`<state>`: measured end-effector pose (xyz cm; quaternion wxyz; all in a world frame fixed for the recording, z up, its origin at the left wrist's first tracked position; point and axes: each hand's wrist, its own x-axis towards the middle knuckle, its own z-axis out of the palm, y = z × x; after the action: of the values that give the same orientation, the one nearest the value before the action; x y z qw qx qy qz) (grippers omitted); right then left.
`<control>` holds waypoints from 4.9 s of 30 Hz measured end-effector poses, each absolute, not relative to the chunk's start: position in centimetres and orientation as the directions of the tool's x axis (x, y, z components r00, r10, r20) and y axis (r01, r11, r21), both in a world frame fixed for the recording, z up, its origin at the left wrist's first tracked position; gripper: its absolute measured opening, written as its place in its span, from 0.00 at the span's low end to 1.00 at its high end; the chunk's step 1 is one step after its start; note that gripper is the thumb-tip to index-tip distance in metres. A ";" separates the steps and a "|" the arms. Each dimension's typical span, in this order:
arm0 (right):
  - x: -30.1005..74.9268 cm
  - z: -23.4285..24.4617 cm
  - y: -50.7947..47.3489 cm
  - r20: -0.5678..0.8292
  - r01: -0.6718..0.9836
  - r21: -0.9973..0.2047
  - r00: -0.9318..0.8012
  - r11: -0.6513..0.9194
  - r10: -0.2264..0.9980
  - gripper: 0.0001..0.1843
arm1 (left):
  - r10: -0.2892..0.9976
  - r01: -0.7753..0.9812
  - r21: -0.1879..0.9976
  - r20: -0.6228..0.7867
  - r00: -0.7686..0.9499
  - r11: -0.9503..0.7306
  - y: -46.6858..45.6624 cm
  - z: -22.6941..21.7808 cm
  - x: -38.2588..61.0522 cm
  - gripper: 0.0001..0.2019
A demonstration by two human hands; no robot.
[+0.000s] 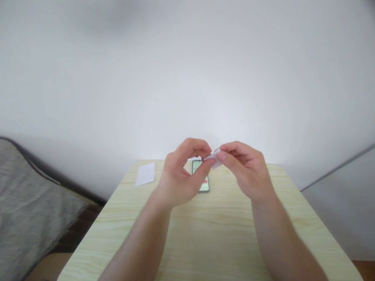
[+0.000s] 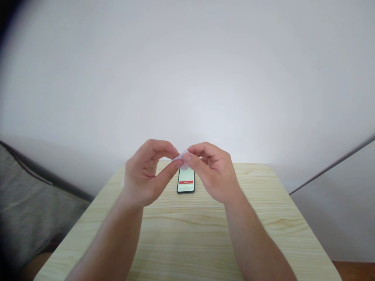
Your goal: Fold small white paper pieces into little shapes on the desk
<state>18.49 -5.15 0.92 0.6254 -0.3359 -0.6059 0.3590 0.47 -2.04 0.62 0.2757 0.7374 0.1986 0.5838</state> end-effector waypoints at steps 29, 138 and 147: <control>18.8 1.0 -5.4 0.551 0.102 -0.834 0.094 0.543 0.829 0.03 | 0.725 0.099 0.746 0.594 0.348 -0.659 -2.2 1.5 -0.1 0.05; 19.5 1.2 -5.8 0.559 0.066 -0.827 0.003 0.558 0.829 0.05 | 0.688 -0.167 0.736 0.674 0.269 -0.656 -1.2 0.7 -0.4 0.03; 18.7 1.2 -5.7 0.491 0.019 -0.871 0.084 0.491 0.867 0.06 | 0.725 -0.161 0.767 0.640 0.256 -0.621 -1.2 0.4 -0.2 0.04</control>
<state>18.70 -5.75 1.17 0.6325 -0.3769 -0.5878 0.3352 -0.23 -1.16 0.37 0.3849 0.6927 0.2036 0.5750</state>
